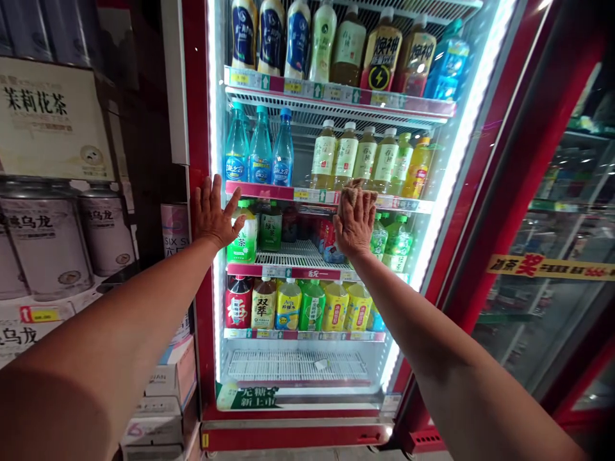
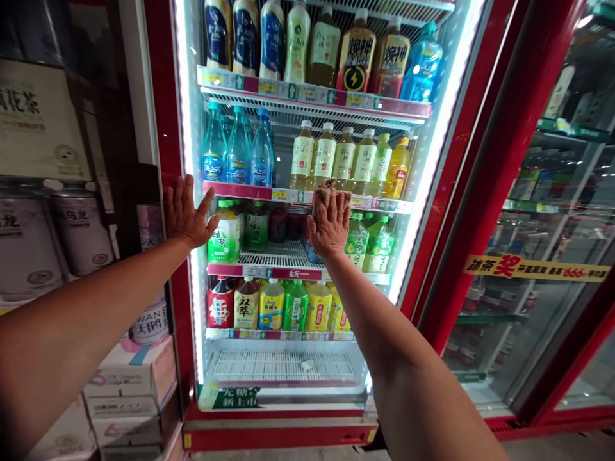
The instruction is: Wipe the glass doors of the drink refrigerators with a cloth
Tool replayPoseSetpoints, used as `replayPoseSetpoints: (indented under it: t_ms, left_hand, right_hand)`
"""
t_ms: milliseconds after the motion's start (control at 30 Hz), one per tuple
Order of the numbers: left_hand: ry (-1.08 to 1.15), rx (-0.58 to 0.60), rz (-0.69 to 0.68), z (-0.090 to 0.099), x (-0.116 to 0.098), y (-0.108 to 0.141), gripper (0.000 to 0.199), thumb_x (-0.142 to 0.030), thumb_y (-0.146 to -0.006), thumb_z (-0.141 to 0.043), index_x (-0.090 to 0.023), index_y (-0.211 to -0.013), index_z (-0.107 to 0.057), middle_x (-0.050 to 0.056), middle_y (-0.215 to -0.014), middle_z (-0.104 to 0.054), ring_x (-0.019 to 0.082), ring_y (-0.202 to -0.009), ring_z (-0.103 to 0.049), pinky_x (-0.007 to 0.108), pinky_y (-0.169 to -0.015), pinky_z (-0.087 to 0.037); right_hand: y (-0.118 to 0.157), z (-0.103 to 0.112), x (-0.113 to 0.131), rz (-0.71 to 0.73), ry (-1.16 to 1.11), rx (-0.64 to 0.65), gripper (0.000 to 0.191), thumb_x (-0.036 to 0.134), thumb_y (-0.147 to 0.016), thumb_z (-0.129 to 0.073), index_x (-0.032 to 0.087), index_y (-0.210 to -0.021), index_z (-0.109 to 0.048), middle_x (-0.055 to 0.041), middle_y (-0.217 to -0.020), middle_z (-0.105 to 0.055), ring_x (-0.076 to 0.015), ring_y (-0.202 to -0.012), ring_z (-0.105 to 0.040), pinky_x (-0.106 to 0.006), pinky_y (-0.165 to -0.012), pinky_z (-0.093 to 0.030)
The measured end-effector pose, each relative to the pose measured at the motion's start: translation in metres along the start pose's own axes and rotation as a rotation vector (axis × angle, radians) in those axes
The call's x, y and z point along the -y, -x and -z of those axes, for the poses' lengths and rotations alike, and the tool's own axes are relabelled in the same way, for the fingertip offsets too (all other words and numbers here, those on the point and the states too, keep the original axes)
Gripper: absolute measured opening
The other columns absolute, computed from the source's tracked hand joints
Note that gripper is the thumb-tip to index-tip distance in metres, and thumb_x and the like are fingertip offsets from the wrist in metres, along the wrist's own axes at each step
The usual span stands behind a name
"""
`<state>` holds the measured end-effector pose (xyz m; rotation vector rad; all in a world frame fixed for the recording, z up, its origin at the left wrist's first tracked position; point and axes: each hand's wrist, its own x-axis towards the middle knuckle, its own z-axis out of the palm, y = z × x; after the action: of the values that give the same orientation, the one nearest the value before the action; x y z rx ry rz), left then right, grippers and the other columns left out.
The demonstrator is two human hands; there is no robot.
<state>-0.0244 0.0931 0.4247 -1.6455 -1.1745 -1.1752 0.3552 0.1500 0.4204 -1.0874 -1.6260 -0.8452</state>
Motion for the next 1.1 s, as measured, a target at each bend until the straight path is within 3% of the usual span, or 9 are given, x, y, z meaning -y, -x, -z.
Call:
replayPoseSetpoints:
  t_ms: [100, 267, 333, 500, 533, 733, 933, 1000, 1100]
  left_hand:
    - [0.026, 0.017, 0.022, 0.000, -0.001, 0.000, 0.075, -0.045, -0.092, -0.059, -0.034, -0.162, -0.036, 0.002, -0.176, -0.002, 0.040, -0.162, 0.000, 0.073, -0.126, -0.004]
    - [0.064, 0.037, 0.051, 0.003, -0.004, -0.001, 0.076, -0.046, -0.090, -0.059, -0.033, -0.162, -0.038, 0.003, -0.176, -0.003, 0.041, -0.162, 0.001, 0.072, -0.126, -0.001]
    - [0.045, 0.035, 0.055, 0.003, -0.005, -0.001, 0.076, -0.045, -0.090, -0.060, -0.033, -0.162, -0.038, 0.002, -0.176, -0.004, 0.040, -0.162, 0.000, 0.070, -0.127, -0.002]
    - [0.018, 0.036, 0.037, 0.002, -0.002, 0.000, 0.076, -0.047, -0.091, -0.058, -0.033, -0.163, -0.036, -0.001, -0.176, 0.004, 0.039, -0.162, 0.002, 0.068, -0.128, -0.001]
    - [0.017, 0.034, 0.032, 0.001, -0.002, 0.000, 0.076, -0.047, -0.092, -0.057, -0.033, -0.163, -0.035, -0.002, -0.176, 0.007, 0.039, -0.162, 0.003, 0.067, -0.128, 0.000]
    - [0.048, 0.041, 0.053, 0.002, -0.005, 0.000, 0.074, -0.047, -0.093, -0.056, -0.030, -0.162, -0.037, 0.000, -0.176, 0.007, 0.040, -0.162, 0.004, 0.069, -0.128, 0.002]
    - [-0.017, 0.043, 0.054, 0.003, -0.006, 0.001, 0.074, -0.048, -0.094, -0.054, -0.032, -0.163, -0.034, -0.001, -0.176, 0.007, 0.037, -0.162, 0.005, 0.065, -0.129, 0.001]
    - [-0.049, 0.055, 0.053, 0.003, -0.006, 0.001, 0.074, -0.047, -0.095, -0.052, -0.030, -0.164, -0.032, 0.000, -0.176, 0.009, 0.036, -0.162, 0.007, 0.063, -0.130, 0.002]
    - [-0.067, 0.056, 0.047, 0.002, -0.005, 0.002, 0.073, -0.047, -0.096, -0.051, -0.029, -0.164, -0.032, 0.002, -0.176, 0.011, 0.036, -0.162, 0.007, 0.063, -0.130, 0.002]
  right_hand:
    - [0.004, 0.007, -0.024, 0.143, 0.018, 0.087, 0.067, 0.049, -0.102, -0.035, 0.026, -0.165, -0.031, -0.0047, -0.177, -0.017, -0.0277, -0.164, -0.004, -0.059, -0.131, -0.012]
    - [-0.002, 0.003, -0.056, -0.285, 0.015, -0.090, 0.071, 0.049, -0.102, -0.027, 0.022, -0.167, -0.022, -0.0101, -0.177, -0.011, -0.0322, -0.164, -0.004, -0.069, -0.127, -0.014]
    - [-0.002, 0.001, -0.056, -0.356, 0.017, -0.116, 0.072, 0.048, -0.103, -0.026, 0.018, -0.168, -0.020, -0.0125, -0.177, -0.010, -0.0335, -0.164, -0.003, -0.069, -0.127, -0.014]
    - [0.012, 0.013, -0.069, -0.025, 0.066, 0.078, 0.071, 0.049, -0.101, -0.031, 0.020, -0.166, -0.028, -0.0087, -0.177, -0.015, -0.0298, -0.164, -0.004, -0.061, -0.130, -0.014]
    - [0.014, 0.015, -0.076, -0.015, 0.054, 0.085, 0.070, 0.049, -0.101, -0.031, 0.021, -0.165, -0.029, -0.0084, -0.176, -0.016, -0.0295, -0.164, -0.005, -0.061, -0.130, -0.013]
    - [0.008, 0.008, -0.097, -0.494, -0.028, -0.124, 0.073, 0.047, -0.102, -0.024, 0.013, -0.166, -0.025, -0.0164, -0.176, -0.013, -0.0348, -0.163, -0.004, -0.068, -0.127, -0.010]
    - [0.020, 0.019, -0.112, -0.126, 0.036, 0.038, 0.070, 0.047, -0.100, -0.031, 0.024, -0.166, -0.026, -0.0062, -0.177, -0.012, -0.0294, -0.164, -0.004, -0.063, -0.129, -0.012]
    - [0.020, 0.026, -0.128, -0.176, 0.014, 0.037, 0.070, 0.047, -0.100, -0.031, 0.025, -0.166, -0.024, -0.0055, -0.177, -0.010, -0.0307, -0.164, -0.004, -0.066, -0.128, -0.010]
    - [0.014, 0.029, -0.142, -0.374, -0.054, -0.044, 0.072, 0.049, -0.101, -0.026, 0.022, -0.167, -0.021, -0.0093, -0.177, -0.009, -0.0343, -0.163, -0.003, -0.070, -0.126, -0.008]
